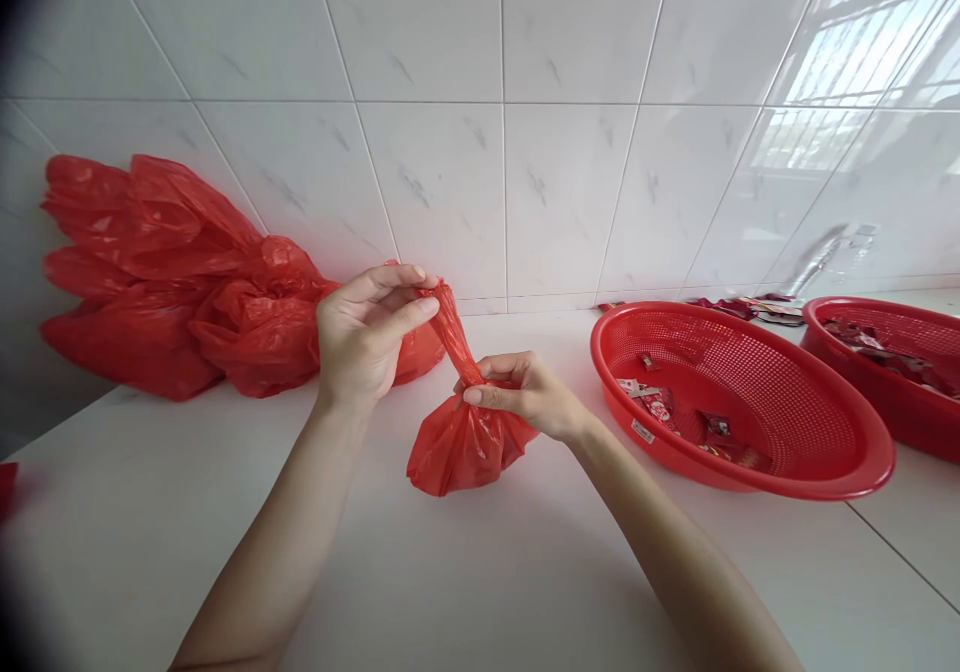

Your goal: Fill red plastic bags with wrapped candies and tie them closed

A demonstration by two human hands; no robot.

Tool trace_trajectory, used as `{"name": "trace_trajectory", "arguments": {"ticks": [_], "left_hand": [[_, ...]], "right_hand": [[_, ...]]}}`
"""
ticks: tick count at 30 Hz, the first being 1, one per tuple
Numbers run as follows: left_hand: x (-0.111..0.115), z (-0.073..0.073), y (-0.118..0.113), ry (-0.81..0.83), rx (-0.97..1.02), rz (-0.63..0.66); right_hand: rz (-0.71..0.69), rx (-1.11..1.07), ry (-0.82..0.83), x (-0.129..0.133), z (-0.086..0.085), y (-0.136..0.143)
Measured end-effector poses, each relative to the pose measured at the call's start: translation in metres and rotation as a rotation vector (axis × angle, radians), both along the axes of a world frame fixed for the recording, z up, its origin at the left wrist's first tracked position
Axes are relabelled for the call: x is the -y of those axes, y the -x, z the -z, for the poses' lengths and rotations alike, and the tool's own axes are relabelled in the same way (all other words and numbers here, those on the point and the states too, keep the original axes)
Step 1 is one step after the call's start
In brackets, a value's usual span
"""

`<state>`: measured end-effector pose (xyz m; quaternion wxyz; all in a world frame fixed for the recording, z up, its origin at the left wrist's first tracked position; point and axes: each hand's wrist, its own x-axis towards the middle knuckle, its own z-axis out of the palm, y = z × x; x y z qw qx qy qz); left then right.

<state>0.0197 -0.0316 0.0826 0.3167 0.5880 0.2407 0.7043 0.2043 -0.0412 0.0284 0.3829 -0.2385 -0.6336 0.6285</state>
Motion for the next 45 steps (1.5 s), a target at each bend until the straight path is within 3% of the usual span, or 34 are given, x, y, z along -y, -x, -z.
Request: {"name": "trace_trajectory", "arguments": {"ticks": [7, 11, 15, 18, 29, 37, 45], "left_hand": [[0.005, 0.0, -0.002, -0.064, -0.025, -0.002], [0.003, -0.002, 0.003, 0.019, -0.074, 0.106], [0.001, -0.001, 0.004, 0.124, -0.394, 0.338], [0.002, 0.001, 0.002, 0.063, -0.653, 0.458], [0.002, 0.005, -0.004, 0.117, -0.533, 0.318], [0.003, 0.006, -0.007, 0.154, -0.58, 0.196], [0.006, 0.003, -0.008, 0.199, -0.573, 0.168]], "right_hand": [[0.083, 0.003, 0.0, 0.0, 0.001, 0.001], [0.131, -0.025, 0.001, 0.0, -0.002, -0.001], [0.149, -0.02, -0.042, 0.0, -0.004, -0.003], [0.13, -0.014, -0.103, 0.0, -0.004, -0.004], [0.046, 0.033, -0.092, 0.001, -0.009, -0.007], [0.032, 0.056, -0.118, 0.0, -0.007, -0.007], [0.03, 0.057, -0.164, 0.002, -0.01, -0.008]]}}
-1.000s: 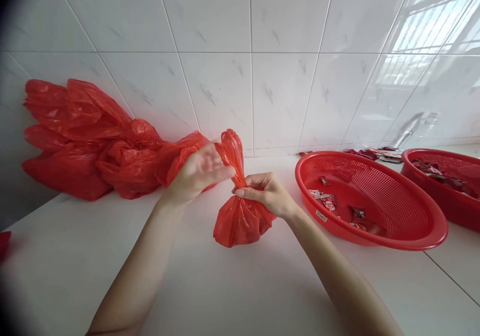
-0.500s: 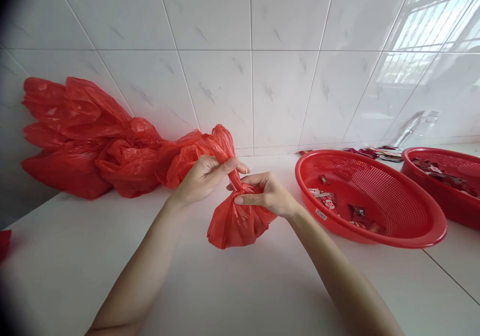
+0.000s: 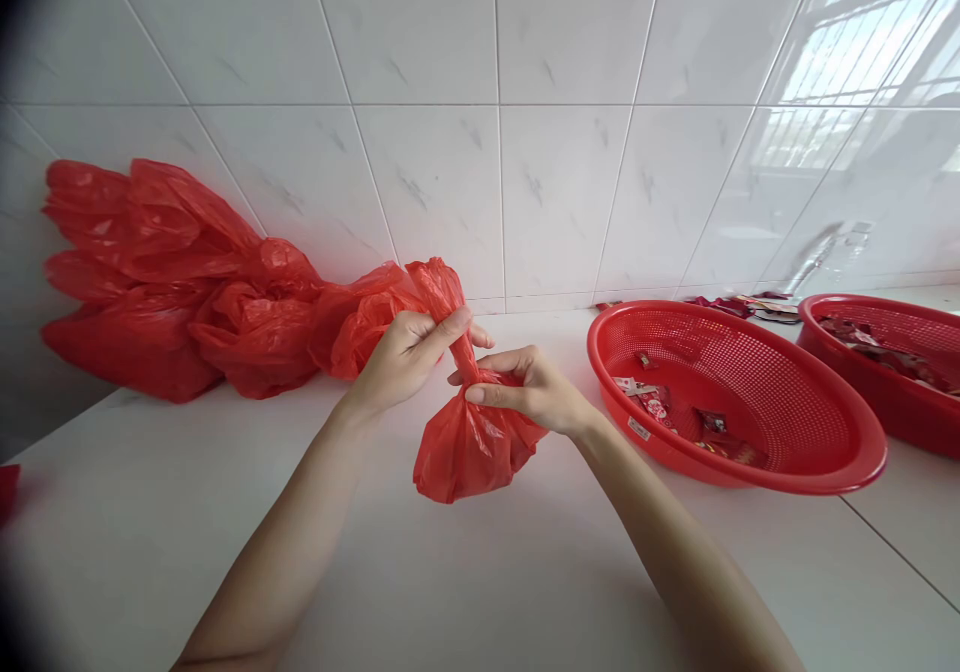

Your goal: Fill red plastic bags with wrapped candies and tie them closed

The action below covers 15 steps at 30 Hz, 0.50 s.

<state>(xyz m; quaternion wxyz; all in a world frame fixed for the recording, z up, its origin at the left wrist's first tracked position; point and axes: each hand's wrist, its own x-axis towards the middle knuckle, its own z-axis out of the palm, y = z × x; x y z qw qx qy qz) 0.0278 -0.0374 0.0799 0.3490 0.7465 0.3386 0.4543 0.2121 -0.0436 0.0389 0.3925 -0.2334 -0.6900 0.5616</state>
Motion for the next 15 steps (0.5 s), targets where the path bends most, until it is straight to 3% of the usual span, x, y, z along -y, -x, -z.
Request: {"name": "trace_trajectory", "arguments": {"ticks": [5, 9, 15], "left_hand": [[-0.001, 0.002, -0.002, 0.001, 0.009, 0.0], [-0.001, 0.0, -0.001, -0.012, 0.073, -0.013], [-0.003, -0.004, 0.006, -0.021, 0.256, 0.035]], "right_hand": [[0.019, 0.022, 0.004, 0.001, -0.001, 0.002], [0.118, 0.022, -0.01, 0.001, 0.002, 0.003], [0.174, 0.135, -0.086, -0.001, 0.009, 0.007]]}}
